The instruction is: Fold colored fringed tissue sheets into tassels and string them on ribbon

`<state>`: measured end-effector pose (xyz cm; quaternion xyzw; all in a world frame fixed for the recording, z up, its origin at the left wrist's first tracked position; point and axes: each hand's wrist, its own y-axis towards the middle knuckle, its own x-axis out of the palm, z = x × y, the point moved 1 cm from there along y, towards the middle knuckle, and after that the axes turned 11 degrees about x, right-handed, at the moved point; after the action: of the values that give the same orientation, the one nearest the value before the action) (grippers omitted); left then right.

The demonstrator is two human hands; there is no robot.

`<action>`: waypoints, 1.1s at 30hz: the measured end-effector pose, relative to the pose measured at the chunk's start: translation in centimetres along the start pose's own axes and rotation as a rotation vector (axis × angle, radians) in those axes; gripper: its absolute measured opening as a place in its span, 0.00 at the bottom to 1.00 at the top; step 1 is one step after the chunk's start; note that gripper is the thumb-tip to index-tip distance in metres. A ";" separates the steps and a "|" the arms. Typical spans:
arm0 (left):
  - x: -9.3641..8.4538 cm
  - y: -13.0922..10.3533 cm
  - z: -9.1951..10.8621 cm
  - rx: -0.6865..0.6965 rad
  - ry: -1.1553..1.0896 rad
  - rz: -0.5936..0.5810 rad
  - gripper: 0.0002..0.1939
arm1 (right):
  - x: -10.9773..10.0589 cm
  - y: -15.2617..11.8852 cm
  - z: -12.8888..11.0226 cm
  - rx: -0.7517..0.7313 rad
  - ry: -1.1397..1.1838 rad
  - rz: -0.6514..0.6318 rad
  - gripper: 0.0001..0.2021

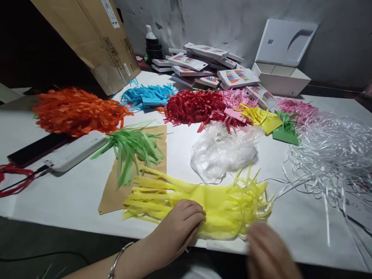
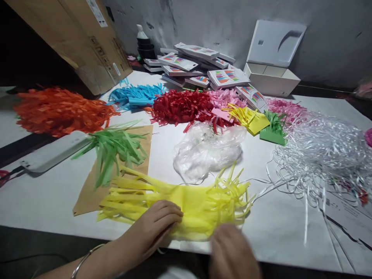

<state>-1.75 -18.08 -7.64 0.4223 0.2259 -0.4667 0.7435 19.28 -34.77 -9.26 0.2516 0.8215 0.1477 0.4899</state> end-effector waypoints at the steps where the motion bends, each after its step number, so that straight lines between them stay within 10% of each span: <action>1: 0.1 0.0 -0.1 0.001 0.001 0.011 0.12 | 1.1 0.9 -1.6 -0.109 -0.027 -0.034 0.21; 5: 0.3 -0.2 -0.3 0.026 0.003 0.024 0.12 | 4.3 4.6 -5.0 -0.267 -0.136 -0.076 0.16; 13: -0.2 -0.2 -0.9 -0.099 0.068 0.094 0.10 | 3.3 4.1 -1.3 -0.046 0.102 -0.187 0.11; 22: -1.6 3.4 -2.8 -0.523 0.349 -0.245 0.10 | 5.6 8.5 -1.6 0.241 -0.148 -0.232 0.15; 27: -1.6 3.9 -3.6 -0.536 0.358 -0.261 0.11 | 5.3 8.5 -1.8 0.024 -0.289 -0.046 0.08; 33: -1.3 3.6 -3.9 -0.540 0.336 -0.243 0.11 | 5.4 7.1 -2.8 -0.273 -0.100 -0.144 0.10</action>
<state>1.06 -13.37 -7.27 0.2512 0.5094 -0.3990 0.7199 16.62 -25.85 -8.46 0.1298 0.7843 0.2099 0.5691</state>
